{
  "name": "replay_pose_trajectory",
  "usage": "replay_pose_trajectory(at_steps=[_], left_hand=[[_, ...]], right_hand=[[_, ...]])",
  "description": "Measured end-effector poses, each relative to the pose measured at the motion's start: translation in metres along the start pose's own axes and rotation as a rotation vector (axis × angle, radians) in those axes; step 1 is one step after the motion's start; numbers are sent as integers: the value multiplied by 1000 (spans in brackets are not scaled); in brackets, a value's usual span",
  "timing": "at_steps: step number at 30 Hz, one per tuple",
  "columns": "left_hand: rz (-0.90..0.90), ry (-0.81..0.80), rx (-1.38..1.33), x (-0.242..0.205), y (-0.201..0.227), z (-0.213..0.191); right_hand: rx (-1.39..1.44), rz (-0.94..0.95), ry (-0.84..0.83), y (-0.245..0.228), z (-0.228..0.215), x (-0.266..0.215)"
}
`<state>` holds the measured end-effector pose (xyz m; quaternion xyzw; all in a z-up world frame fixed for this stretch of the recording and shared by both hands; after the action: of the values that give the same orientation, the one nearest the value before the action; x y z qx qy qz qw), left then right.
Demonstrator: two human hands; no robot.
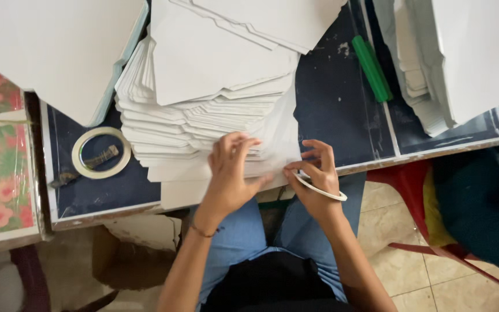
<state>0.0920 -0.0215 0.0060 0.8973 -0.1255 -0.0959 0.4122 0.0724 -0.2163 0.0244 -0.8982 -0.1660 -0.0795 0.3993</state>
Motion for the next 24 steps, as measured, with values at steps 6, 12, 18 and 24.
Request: replay_pose_trajectory(at_steps=[6,12,18,24], left_hand=[[-246,31,8,11,-6,10],[-290,20,82,17,-7,18],[-272,36,3,15,-13,19],[-228,118,42,-27,-42,-26]], right_hand=[[-111,-29,23,-4,2,-7],[-310,-194,152,-10,6,-29],[-120,-85,261,-40,-14,-45],[57,52,-39,-35,43,-27]])
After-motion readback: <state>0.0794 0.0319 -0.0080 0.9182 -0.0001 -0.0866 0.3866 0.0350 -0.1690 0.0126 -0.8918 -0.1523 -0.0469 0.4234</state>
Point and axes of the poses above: each hand's wrist, its own x-axis towards the middle knuckle, its own z-axis out of the palm, y = z × x, the point moved 10 cm from there along x, towards the middle knuckle, and after that the axes turned 11 degrees about -y, right-handed, at the moved point
